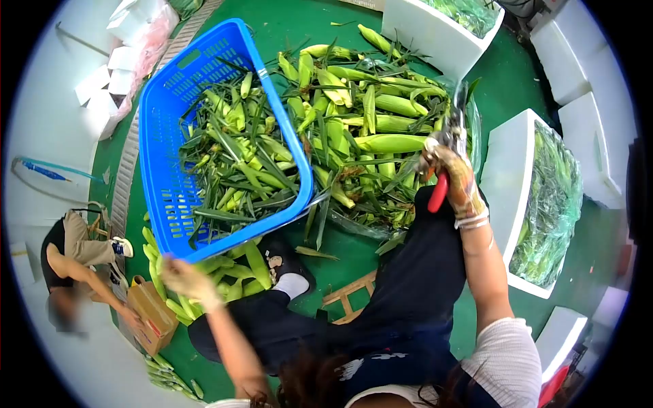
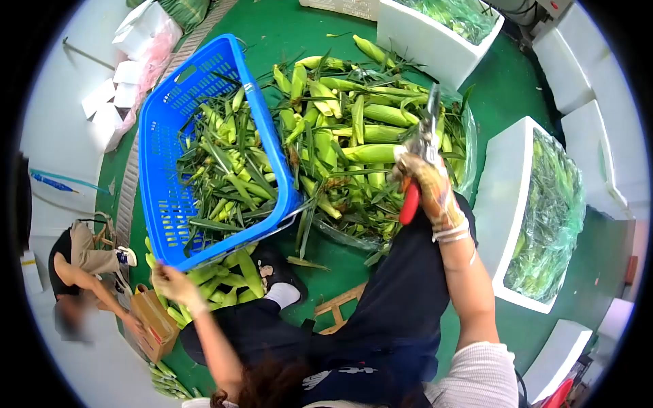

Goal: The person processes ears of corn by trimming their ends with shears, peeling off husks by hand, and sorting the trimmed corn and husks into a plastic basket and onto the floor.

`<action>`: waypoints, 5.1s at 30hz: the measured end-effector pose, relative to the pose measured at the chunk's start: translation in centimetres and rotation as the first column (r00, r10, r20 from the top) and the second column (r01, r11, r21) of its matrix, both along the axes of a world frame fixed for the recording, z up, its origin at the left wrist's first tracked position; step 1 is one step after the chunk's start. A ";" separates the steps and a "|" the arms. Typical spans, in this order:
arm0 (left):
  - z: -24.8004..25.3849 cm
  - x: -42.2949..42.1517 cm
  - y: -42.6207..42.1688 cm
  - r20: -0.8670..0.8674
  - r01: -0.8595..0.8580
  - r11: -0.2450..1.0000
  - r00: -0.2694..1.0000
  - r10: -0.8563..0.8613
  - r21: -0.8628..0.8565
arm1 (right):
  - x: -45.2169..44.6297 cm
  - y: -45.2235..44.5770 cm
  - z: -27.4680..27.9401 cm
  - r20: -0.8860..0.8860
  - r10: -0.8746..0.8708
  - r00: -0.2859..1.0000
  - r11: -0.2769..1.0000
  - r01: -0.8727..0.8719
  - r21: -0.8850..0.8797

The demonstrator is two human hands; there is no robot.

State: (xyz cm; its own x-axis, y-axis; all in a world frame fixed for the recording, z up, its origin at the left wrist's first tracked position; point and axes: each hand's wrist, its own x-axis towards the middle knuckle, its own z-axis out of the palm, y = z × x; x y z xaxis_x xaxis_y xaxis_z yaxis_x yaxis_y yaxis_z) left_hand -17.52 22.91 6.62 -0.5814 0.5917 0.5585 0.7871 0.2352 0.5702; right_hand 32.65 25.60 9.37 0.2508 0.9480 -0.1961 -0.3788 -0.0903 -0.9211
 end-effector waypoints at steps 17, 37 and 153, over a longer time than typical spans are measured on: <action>-22.2 34.1 18.9 0.539 0.563 0.356 0.824 -0.173 -0.746 | 1.1 1.8 0.2 0.040 0.022 0.999 0.988 -0.016 -0.151; 8.9 7.4 6.9 0.163 0.694 0.651 0.712 -0.682 -0.307 | -12.9 10.1 9.7 0.864 0.464 0.197 0.639 -0.750 -0.172; 6.9 -1.0 6.0 0.022 0.336 0.742 0.917 -0.398 -0.580 | -29.6 9.8 6.2 0.727 0.675 -0.130 0.351 -0.810 -0.471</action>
